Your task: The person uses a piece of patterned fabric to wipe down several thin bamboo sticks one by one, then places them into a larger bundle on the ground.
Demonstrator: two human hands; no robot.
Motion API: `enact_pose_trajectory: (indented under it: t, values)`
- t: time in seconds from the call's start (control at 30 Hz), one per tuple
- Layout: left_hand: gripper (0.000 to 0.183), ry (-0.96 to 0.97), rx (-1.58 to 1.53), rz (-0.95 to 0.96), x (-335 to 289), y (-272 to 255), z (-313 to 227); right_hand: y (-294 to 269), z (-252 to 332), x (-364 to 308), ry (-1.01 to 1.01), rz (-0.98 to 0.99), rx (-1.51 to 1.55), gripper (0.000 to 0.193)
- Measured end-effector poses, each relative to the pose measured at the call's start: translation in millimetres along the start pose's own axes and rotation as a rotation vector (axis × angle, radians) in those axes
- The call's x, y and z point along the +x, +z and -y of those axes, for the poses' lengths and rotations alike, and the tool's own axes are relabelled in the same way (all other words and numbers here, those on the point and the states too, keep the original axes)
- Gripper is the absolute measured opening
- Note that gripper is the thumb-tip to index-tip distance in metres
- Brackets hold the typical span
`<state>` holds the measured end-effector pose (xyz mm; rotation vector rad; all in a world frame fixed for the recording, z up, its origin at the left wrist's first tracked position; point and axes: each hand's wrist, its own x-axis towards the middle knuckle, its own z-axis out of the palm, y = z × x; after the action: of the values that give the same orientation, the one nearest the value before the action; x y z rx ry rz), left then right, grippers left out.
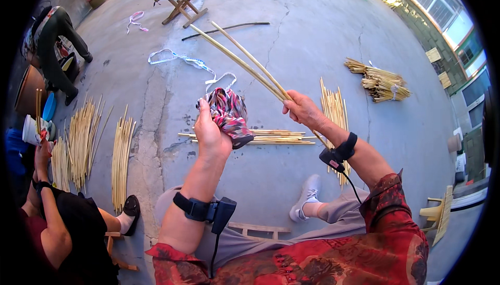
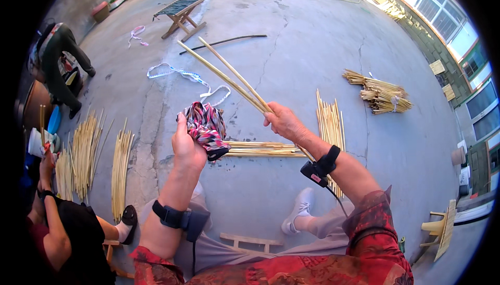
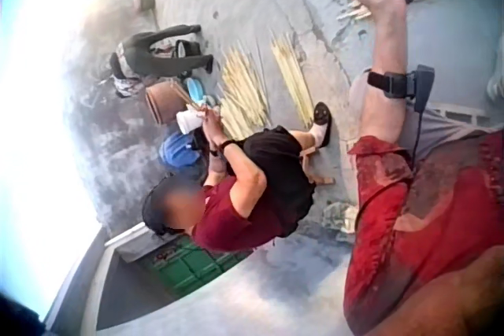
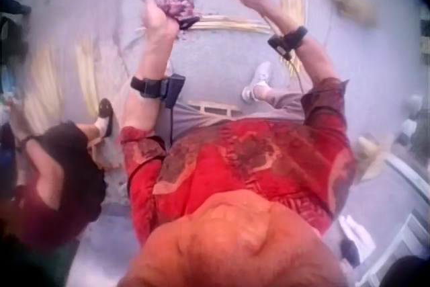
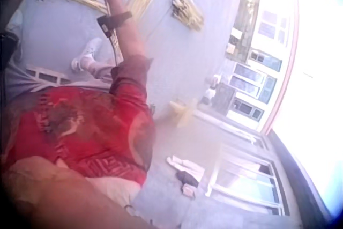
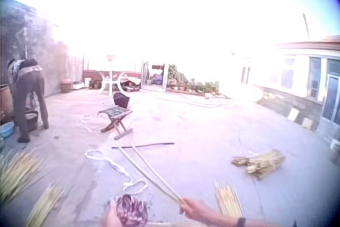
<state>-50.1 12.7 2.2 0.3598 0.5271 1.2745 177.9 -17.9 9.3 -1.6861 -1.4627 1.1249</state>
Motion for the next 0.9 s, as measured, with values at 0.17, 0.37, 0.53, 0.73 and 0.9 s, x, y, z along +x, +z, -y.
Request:
enact_pose_trajectory:
  t: [0.17,0.37,0.53,0.73,0.9]
  values:
    - [0.044,-0.046,-0.051,0.128,-7.2,21.7,-2.2,26.5,59.5,-19.0,-0.144,0.067,0.222,0.018]
    - [0.049,-0.089,-0.234,0.284,-26.1,49.7,-14.4,61.5,73.4,-55.8,-0.229,-0.039,0.543,0.016]
    - [0.049,-0.127,-0.216,0.26,-21.2,46.3,-10.4,62.1,84.1,-60.8,-0.28,-0.066,0.582,0.019]
    - [0.041,-0.241,-0.275,0.742,-38.0,47.6,-34.9,75.7,134.7,-90.0,-0.452,-0.067,0.413,0.023]
    - [0.039,-0.299,-0.348,0.344,-21.8,31.3,6.2,83.0,96.4,-63.8,-0.459,-0.227,0.108,0.018]
